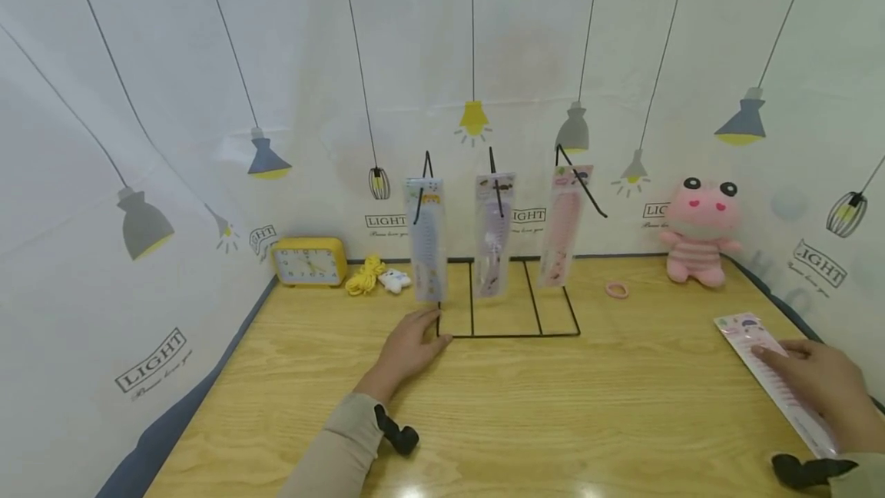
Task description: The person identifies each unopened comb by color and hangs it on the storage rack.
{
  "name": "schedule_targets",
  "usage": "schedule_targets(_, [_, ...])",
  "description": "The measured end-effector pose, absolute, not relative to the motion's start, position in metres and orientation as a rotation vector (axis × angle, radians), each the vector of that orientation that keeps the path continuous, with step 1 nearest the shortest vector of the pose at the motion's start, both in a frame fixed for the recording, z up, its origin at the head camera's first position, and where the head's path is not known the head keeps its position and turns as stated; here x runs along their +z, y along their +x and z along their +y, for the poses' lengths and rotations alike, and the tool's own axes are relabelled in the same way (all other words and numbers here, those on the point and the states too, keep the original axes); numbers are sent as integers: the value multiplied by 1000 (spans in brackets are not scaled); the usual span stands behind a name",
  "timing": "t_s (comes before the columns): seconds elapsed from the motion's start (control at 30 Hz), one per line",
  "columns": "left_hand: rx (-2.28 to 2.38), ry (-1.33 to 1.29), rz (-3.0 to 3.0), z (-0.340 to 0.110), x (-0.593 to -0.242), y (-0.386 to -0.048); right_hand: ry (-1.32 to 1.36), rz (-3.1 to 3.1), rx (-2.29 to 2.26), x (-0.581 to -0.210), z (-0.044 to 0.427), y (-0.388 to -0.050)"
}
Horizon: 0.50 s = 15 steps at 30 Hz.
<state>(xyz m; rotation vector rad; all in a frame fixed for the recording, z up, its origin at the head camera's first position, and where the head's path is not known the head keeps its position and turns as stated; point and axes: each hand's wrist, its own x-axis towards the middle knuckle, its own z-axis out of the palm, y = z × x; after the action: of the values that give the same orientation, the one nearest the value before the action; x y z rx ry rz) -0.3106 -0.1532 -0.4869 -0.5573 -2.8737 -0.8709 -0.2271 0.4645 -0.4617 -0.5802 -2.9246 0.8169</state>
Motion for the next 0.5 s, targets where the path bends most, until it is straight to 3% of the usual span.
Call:
schedule_targets(0.3, [-880,-569,-2874,-151,-488,-311,-535,-2828,1207,-450,459,-226])
schedule_targets(0.5, [-879,-546,-2872,-152,-486,-311,-173,-2609,1430,-417,430,-231])
